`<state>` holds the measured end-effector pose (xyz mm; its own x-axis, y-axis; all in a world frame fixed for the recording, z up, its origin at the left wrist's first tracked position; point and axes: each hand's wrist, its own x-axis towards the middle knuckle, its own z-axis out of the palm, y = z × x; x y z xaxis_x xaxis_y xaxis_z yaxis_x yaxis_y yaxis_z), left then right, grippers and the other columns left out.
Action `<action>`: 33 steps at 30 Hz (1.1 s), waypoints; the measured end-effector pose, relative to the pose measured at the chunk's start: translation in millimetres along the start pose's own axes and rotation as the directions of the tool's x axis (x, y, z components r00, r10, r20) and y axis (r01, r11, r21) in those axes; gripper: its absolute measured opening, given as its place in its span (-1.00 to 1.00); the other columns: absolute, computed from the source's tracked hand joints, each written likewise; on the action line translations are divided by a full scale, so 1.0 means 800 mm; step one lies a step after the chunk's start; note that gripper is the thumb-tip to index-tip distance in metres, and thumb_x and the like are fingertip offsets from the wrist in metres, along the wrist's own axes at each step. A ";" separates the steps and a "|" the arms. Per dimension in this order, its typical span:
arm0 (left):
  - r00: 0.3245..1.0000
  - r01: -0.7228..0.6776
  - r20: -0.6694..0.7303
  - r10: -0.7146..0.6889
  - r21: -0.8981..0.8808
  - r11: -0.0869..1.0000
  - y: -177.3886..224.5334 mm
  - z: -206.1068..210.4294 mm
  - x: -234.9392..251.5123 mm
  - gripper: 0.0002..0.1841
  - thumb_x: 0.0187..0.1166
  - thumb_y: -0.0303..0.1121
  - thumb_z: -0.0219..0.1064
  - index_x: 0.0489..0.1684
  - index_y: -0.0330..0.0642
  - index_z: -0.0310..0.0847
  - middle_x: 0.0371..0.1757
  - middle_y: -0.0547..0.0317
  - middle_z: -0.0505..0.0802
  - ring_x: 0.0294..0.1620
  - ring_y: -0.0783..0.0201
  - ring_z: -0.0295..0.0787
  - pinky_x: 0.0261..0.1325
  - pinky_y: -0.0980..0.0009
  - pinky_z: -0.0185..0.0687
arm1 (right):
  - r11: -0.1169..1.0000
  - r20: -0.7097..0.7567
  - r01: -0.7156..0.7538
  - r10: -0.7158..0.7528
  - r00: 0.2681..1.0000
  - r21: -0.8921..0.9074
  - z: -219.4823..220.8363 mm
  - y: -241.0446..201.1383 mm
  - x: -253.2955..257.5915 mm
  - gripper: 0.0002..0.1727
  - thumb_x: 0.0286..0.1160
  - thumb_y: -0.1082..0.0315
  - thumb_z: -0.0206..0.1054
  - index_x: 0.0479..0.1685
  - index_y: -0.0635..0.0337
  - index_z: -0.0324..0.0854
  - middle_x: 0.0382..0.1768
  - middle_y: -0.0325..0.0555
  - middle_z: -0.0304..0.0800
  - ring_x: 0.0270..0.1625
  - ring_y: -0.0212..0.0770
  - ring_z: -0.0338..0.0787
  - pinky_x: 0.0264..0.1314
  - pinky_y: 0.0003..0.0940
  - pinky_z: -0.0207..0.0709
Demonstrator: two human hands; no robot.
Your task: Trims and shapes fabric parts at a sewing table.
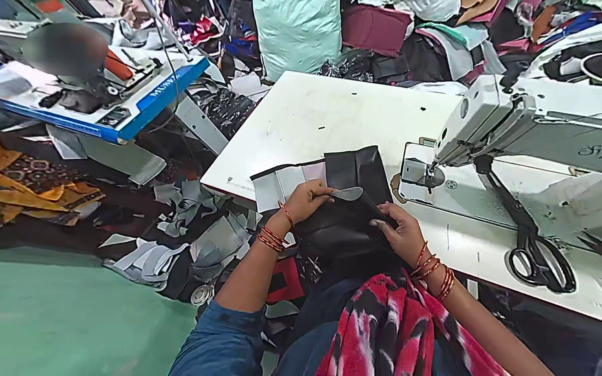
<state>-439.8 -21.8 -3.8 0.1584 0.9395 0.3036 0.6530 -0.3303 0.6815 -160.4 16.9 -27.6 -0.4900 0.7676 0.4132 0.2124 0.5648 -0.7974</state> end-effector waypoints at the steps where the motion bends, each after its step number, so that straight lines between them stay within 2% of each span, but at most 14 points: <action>1: 1.000 -0.008 -0.001 0.008 0.002 1.000 0.000 0.000 0.001 -0.81 0.53 -0.57 0.37 -0.03 -0.37 0.87 -0.22 -0.06 0.82 -0.12 0.15 0.76 0.11 0.25 0.66 | 1.000 -0.008 -0.017 0.017 1.000 0.015 0.000 0.000 0.000 -0.70 0.47 0.32 0.40 -0.11 0.45 0.81 -0.03 0.16 0.91 0.20 -0.07 0.86 0.54 -0.21 0.51; 5: 1.000 -0.005 -0.021 0.006 0.005 1.000 -0.002 0.003 0.001 -0.84 0.57 -0.55 0.35 -0.12 -0.39 0.86 -0.21 -0.06 0.82 -0.12 0.17 0.77 0.12 0.26 0.67 | 0.998 0.007 -0.060 0.060 0.998 0.018 0.000 0.000 0.001 -0.68 0.61 0.30 0.28 -0.14 0.44 0.82 -0.10 0.09 0.92 0.18 -0.16 0.86 0.64 -0.20 0.41; 7: 0.999 -0.004 -0.033 0.004 0.000 1.000 -0.005 0.005 0.000 -0.85 0.56 -0.54 0.35 -0.15 -0.39 0.85 -0.21 -0.05 0.83 -0.12 0.18 0.77 0.12 0.27 0.67 | 0.999 0.006 -0.038 0.038 0.999 -0.023 0.001 0.000 -0.001 -0.68 0.59 0.28 0.32 -0.10 0.43 0.82 -0.07 0.10 0.92 0.19 -0.12 0.86 0.61 -0.18 0.45; 10: 0.997 -0.004 -0.077 0.001 -0.036 0.999 -0.008 0.008 0.001 -0.87 0.54 -0.56 0.37 -0.17 -0.39 0.85 -0.22 -0.04 0.84 -0.12 0.23 0.79 0.11 0.32 0.68 | 0.986 0.006 -0.026 0.027 1.000 -0.164 0.000 -0.007 -0.005 -0.59 0.30 0.28 0.55 0.05 0.41 0.80 0.15 0.22 0.85 0.30 0.17 0.77 0.49 0.01 0.52; 12: 0.994 0.004 -0.111 -0.013 -0.086 0.996 -0.011 0.010 0.001 -0.88 0.52 -0.57 0.37 -0.18 -0.38 0.84 -0.20 -0.01 0.87 -0.10 0.29 0.81 0.14 0.36 0.69 | 0.974 -0.008 -0.043 0.042 0.999 -0.222 -0.003 -0.010 -0.013 -0.61 0.19 0.28 0.62 -0.05 0.38 0.84 0.16 0.24 0.83 0.33 0.30 0.69 0.48 0.13 0.45; 14: 0.991 0.020 -0.132 -0.035 -0.115 0.993 -0.012 0.013 -0.002 -0.89 0.52 -0.57 0.38 -0.20 -0.38 0.84 -0.18 0.01 0.88 -0.09 0.32 0.81 0.16 0.39 0.68 | 0.971 -0.034 -0.040 0.032 0.999 -0.237 -0.004 -0.010 -0.021 -0.71 0.22 0.31 0.60 -0.16 0.35 0.86 0.08 0.20 0.86 0.27 0.25 0.72 0.44 0.08 0.49; 16: 0.990 0.006 -0.139 -0.021 -0.113 0.994 -0.013 0.014 -0.001 -0.88 0.51 -0.56 0.36 -0.20 -0.37 0.84 -0.19 0.04 0.88 -0.09 0.38 0.79 0.16 0.45 0.66 | 0.958 -0.035 0.015 -0.026 0.999 -0.287 -0.002 -0.008 -0.025 -0.82 0.32 0.40 0.49 -0.23 0.36 0.87 -0.01 0.17 0.90 0.18 0.21 0.79 0.34 0.02 0.58; 19: 0.992 -0.043 -0.120 0.032 -0.088 0.995 -0.016 0.012 0.000 -0.84 0.52 -0.55 0.33 -0.20 -0.35 0.87 -0.25 0.09 0.83 -0.13 0.40 0.71 0.11 0.48 0.58 | 0.913 -0.024 0.114 -0.134 0.991 -0.392 0.005 -0.006 -0.026 -0.86 0.31 0.55 0.39 -0.28 0.38 0.87 -0.10 0.14 0.92 0.06 0.19 0.87 0.20 0.00 0.70; 23: 0.994 -0.071 -0.091 0.066 -0.050 0.996 -0.020 0.010 -0.001 -0.83 0.54 -0.53 0.33 -0.19 -0.33 0.88 -0.28 0.09 0.79 -0.15 0.35 0.70 0.07 0.44 0.59 | 0.906 -0.012 0.111 -0.127 0.992 -0.409 0.003 -0.005 -0.024 -0.84 0.36 0.47 0.39 -0.26 0.36 0.86 -0.08 0.12 0.91 0.04 0.15 0.86 0.15 -0.06 0.71; 27: 0.993 -0.060 -0.101 0.053 -0.069 0.996 -0.021 0.011 -0.001 -0.84 0.55 -0.53 0.32 -0.20 -0.35 0.87 -0.25 0.06 0.80 -0.13 0.33 0.71 0.09 0.42 0.61 | 0.930 0.011 0.031 -0.028 1.000 -0.367 -0.010 -0.016 -0.023 -0.72 0.37 0.38 0.46 0.00 0.35 0.83 0.08 0.19 0.85 0.18 0.19 0.81 0.27 -0.01 0.67; 30: 0.993 -0.057 -0.112 0.049 -0.072 0.996 -0.021 0.013 0.000 -0.84 0.56 -0.53 0.32 -0.21 -0.37 0.86 -0.24 0.06 0.81 -0.12 0.33 0.72 0.11 0.43 0.61 | 0.888 -0.063 0.030 -0.066 0.996 -0.459 -0.019 -0.015 -0.033 -0.75 0.30 0.25 0.50 -0.22 0.27 0.86 -0.08 0.11 0.89 0.08 0.22 0.79 0.14 0.03 0.63; 33: 0.992 -0.038 -0.124 0.028 -0.083 0.996 -0.018 0.015 0.000 -0.84 0.53 -0.54 0.32 -0.23 -0.38 0.86 -0.21 0.02 0.84 -0.05 0.30 0.74 0.18 0.40 0.60 | 0.901 -0.106 0.025 -0.079 0.991 -0.434 -0.017 -0.008 -0.044 -0.81 0.35 0.33 0.44 -0.29 0.28 0.89 -0.23 0.08 0.88 -0.07 0.10 0.80 0.07 -0.09 0.63</action>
<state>-440.2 -15.6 -21.8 0.0837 0.9115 0.4026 0.5830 -0.3725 0.7221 -133.0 -10.0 -31.4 -0.4132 0.7485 0.5187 0.5455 0.6595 -0.5172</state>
